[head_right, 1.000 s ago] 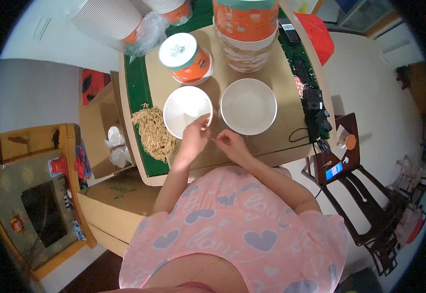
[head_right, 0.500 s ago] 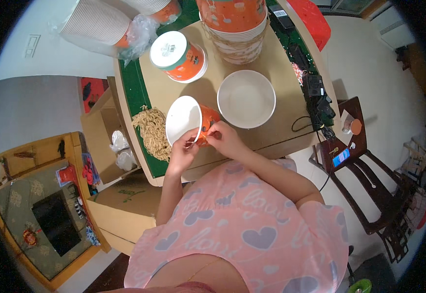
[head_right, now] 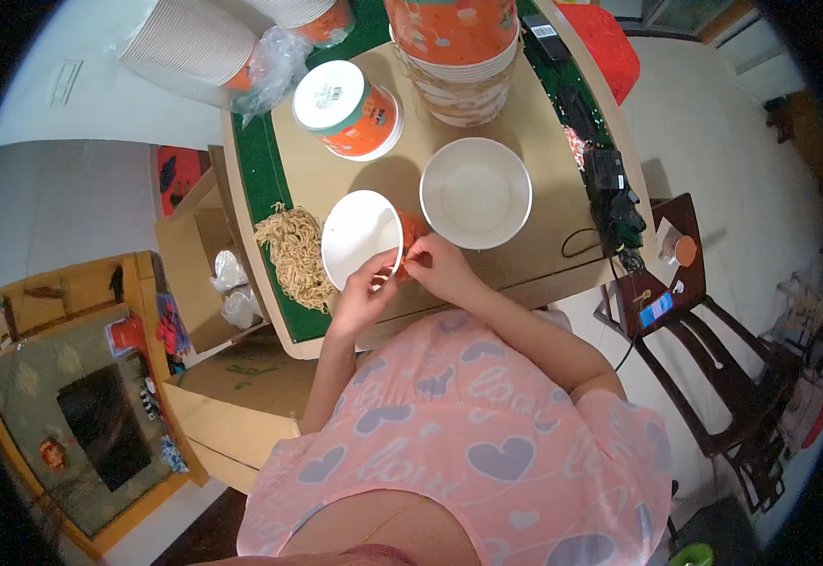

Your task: Packing shredded material into paper bowls and covering them with lids.

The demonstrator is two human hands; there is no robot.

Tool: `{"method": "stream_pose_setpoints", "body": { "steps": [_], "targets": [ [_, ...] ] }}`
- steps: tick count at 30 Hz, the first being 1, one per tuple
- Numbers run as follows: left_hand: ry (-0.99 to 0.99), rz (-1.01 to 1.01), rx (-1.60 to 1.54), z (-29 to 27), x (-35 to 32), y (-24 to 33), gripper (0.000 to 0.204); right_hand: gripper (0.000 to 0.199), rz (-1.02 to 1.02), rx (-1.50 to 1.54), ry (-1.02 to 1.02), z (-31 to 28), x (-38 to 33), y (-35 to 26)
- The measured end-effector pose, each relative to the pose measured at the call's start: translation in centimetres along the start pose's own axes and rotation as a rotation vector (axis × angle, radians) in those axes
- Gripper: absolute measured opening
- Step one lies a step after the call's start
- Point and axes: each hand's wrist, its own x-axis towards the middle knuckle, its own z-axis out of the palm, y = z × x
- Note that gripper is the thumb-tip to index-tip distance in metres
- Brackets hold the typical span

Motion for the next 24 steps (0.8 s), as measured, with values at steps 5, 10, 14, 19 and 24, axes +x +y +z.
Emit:
{"method": "stream_pose_setpoints", "body": {
  "steps": [5, 10, 14, 19, 24],
  "targets": [
    [0.085, 0.027, 0.005, 1.4, 1.0, -1.4, 0.028, 0.012, -0.014, -0.074, 0.023, -0.5, -0.4, -0.7],
    [0.180, 0.123, 0.154, 2.6, 1.5, -1.7, 0.017, 0.009, 0.015, -0.025, 0.028, -0.3, -0.8, 0.1],
    [0.212, 0.230, 0.339, 2.9, 1.5, -1.3, 0.009, 0.008, 0.047, -0.090, 0.033, -0.5, -1.1, 0.0],
    [0.226, 0.159, 0.221, 3.3, 1.7, -2.2, 0.006, 0.010, 0.052, -0.155, 0.019, -1.0, -1.1, 0.8],
    [0.317, 0.109, -0.108, 3.9, 2.2, -4.7, 0.005, 0.019, 0.155, 0.018, -0.005, -1.2, -1.6, -0.8]
  ]
}}
